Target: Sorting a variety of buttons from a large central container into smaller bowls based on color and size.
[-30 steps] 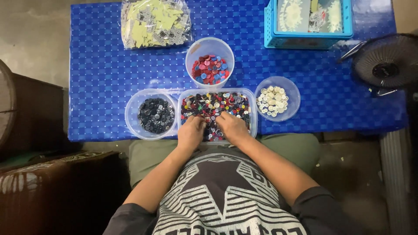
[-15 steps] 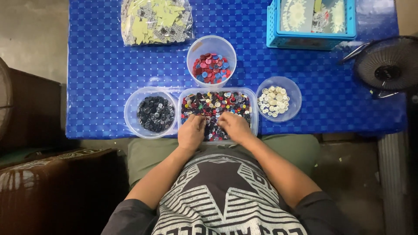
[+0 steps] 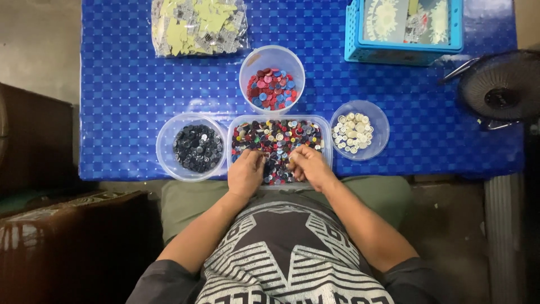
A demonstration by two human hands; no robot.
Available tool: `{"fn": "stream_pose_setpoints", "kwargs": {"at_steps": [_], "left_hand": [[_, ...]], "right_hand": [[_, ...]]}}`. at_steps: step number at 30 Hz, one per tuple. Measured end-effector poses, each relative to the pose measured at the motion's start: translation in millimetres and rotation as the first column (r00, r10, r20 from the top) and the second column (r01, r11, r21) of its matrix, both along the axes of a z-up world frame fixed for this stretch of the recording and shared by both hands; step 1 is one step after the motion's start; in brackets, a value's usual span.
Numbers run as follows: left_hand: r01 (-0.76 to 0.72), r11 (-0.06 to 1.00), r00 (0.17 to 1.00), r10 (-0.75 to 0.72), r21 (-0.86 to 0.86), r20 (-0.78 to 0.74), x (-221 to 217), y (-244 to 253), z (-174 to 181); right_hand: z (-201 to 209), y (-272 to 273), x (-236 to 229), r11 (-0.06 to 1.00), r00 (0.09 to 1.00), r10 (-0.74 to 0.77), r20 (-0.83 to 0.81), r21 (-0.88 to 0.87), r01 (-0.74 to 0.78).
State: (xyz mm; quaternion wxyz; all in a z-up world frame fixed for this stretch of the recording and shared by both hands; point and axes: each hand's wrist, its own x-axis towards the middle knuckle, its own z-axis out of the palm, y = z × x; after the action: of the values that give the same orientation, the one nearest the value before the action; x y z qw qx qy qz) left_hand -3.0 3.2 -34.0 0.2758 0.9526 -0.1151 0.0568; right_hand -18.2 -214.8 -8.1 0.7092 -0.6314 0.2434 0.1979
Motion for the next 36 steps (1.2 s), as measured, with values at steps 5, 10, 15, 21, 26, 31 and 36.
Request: {"fn": "stream_pose_setpoints", "kwargs": {"at_steps": [5,10,15,21,26,31,36], "left_hand": [[-0.007,0.999,1.0,0.007,-0.04,-0.02,21.8,-18.3,6.8],[-0.041,0.996,0.997,0.036,-0.078,-0.063,37.3,-39.2,13.4],[-0.035,0.998,0.993,0.029,-0.052,-0.111,39.6,-38.7,14.1],[-0.029,0.999,0.986,0.025,-0.017,-0.167,42.9,-36.8,7.3],[0.007,1.0,0.993,-0.005,0.016,-0.116,48.9,-44.8,15.0],[0.074,0.98,0.993,-0.09,0.186,0.082,59.4,-53.3,0.5],[0.067,0.996,0.989,-0.059,0.06,-0.133,50.9,-46.1,18.6]], "right_hand": [[1.4,-4.5,0.9,0.958,0.987,0.155,0.049,-0.252,-0.138],[-24.7,-7.5,-10.6,0.997,0.998,-0.067,-0.021,0.045,0.067],[-2.2,-9.9,-9.5,0.978,0.994,-0.106,-0.016,0.181,0.107],[3.6,-9.0,-11.6,0.956,0.99,-0.131,-0.046,0.258,0.138],[-4.6,-8.7,-13.6,0.974,0.991,-0.129,-0.026,0.187,0.132],[19.1,5.5,-17.5,0.986,0.996,0.06,0.069,-0.162,-0.048],[10.9,12.4,-22.7,0.852,0.941,0.249,0.231,-0.514,-0.099]]}}
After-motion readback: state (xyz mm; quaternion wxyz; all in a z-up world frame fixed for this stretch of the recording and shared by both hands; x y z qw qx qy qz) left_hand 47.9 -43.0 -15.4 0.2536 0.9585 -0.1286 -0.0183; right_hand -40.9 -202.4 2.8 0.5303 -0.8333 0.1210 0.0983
